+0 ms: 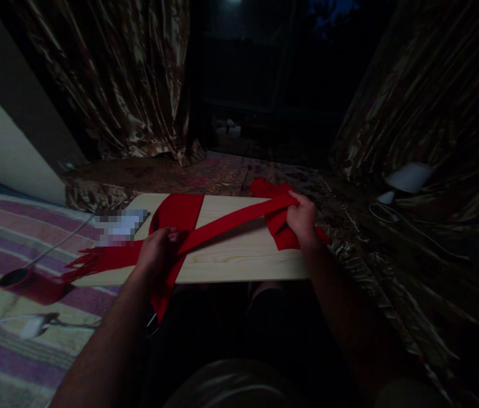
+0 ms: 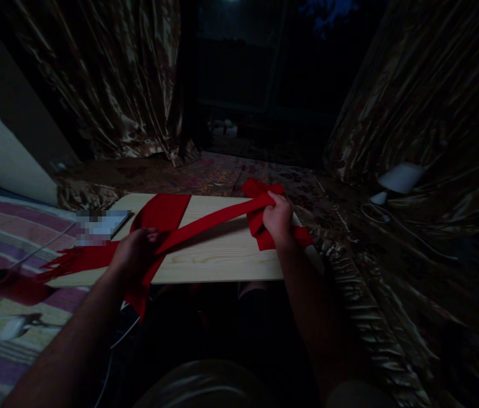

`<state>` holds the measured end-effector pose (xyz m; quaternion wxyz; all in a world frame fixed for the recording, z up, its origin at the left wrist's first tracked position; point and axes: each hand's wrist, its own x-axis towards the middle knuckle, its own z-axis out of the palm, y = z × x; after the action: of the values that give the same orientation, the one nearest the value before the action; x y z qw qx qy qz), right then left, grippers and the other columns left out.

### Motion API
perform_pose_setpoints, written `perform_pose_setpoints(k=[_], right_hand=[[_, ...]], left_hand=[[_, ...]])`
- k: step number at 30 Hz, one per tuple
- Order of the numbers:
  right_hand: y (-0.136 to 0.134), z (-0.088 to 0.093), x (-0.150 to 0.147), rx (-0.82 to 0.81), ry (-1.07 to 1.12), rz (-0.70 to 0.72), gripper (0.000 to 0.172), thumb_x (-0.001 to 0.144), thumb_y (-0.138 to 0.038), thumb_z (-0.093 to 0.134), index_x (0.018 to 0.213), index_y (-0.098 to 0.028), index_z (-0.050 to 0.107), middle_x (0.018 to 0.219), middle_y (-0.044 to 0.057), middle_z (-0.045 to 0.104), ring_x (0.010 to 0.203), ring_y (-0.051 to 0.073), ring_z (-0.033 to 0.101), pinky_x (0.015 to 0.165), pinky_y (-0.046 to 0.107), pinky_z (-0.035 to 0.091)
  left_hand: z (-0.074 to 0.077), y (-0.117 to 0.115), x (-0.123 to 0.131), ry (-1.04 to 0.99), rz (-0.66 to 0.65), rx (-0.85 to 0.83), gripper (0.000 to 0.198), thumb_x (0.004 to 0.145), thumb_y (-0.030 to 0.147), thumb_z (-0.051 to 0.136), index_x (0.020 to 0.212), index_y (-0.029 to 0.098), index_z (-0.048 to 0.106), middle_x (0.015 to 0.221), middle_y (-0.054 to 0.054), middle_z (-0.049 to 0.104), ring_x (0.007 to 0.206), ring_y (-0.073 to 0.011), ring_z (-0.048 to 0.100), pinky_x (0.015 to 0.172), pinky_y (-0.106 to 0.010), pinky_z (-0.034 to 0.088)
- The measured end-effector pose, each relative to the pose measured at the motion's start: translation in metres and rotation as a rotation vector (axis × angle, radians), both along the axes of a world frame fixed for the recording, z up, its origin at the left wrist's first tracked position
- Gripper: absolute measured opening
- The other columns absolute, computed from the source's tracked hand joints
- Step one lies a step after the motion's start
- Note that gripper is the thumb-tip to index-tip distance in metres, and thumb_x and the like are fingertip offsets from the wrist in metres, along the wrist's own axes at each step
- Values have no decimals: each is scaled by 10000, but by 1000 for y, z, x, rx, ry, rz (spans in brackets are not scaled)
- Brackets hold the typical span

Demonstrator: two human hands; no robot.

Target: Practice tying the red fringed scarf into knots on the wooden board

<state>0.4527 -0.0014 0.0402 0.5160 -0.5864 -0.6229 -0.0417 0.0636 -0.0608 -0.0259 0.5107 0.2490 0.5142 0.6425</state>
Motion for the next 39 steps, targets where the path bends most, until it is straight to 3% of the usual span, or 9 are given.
perform_pose_setpoints(k=[3, 7, 12, 14, 17, 23, 26, 32, 39], right_hand=[[-13, -16, 32, 30, -144, 20, 592, 709, -41, 462, 1224, -98, 749, 1239, 146, 721, 1161, 258, 660, 1110, 405, 487], [-36, -50, 55, -88, -357, -17, 576, 737, -64, 485, 1248, -121, 746, 1295, 136, 697, 1175, 262, 652, 1096, 392, 496], [-42, -82, 64, -290, -347, -110, 566, 769, -88, 484, 1272, -130, 741, 1266, 128, 725, 1088, 263, 698, 1015, 373, 538], [-41, -89, 64, -345, -286, -147, 568, 781, -111, 488, 1294, -134, 730, 1250, 136, 734, 1066, 272, 710, 999, 378, 543], [-39, -96, 63, -352, -167, -176, 577, 776, -134, 477, 1293, -141, 732, 1206, 132, 754, 1066, 268, 711, 1011, 379, 532], [-37, -105, 68, -336, 71, -178, 593, 765, -198, 447, 1278, -127, 738, 1038, 133, 792, 902, 259, 718, 893, 386, 564], [-36, -106, 70, -327, 123, -177, 605, 747, -218, 454, 1267, -112, 742, 916, 123, 795, 820, 252, 704, 833, 377, 566], [-37, -106, 70, -337, 130, -179, 610, 738, -220, 457, 1267, -126, 746, 853, 107, 789, 751, 250, 687, 775, 380, 563], [-39, -105, 69, -332, 94, -176, 577, 766, -225, 470, 1263, -143, 752, 881, 109, 793, 764, 249, 695, 777, 368, 561]], left_hand=[[-10, 2, -5, 85, -38, 33, 318, 712, 315, 709, 929, 84, 712, 839, -93, 715, 718, -135, 656, 664, -222, 538], [-16, 0, -6, 442, -134, 59, 445, 779, 510, 680, 1007, 132, 737, 974, -120, 757, 895, -228, 701, 790, -325, 561], [-7, -19, 22, 1249, -376, 108, 625, 788, 574, 686, 1267, 172, 682, 1297, -156, 679, 1167, -321, 621, 1006, -442, 483], [-3, -28, 38, 1598, -371, 175, 662, 792, 562, 696, 1351, 212, 639, 1409, -153, 608, 1253, -358, 548, 1073, -491, 413], [4, -33, 59, 1845, -348, 213, 589, 871, 509, 635, 1387, 227, 602, 1407, -159, 594, 1213, -359, 551, 1027, -497, 421], [16, -22, 77, 1923, -613, 353, 381, 1003, 374, 487, 1334, 244, 623, 1187, -115, 688, 1024, -255, 643, 874, -359, 487], [16, -16, 77, 1933, -672, 364, 388, 1019, 379, 458, 1339, 245, 630, 1193, -120, 691, 1054, -263, 640, 877, -363, 492], [18, -12, 49, 1936, -577, 168, 462, 937, 366, 552, 1379, 247, 617, 1207, -163, 665, 1068, -316, 619, 866, -408, 494], [23, -4, -28, 1963, -295, -143, 398, 896, 237, 445, 1136, 104, 734, 1059, -257, 688, 990, -379, 669, 814, -431, 498]])
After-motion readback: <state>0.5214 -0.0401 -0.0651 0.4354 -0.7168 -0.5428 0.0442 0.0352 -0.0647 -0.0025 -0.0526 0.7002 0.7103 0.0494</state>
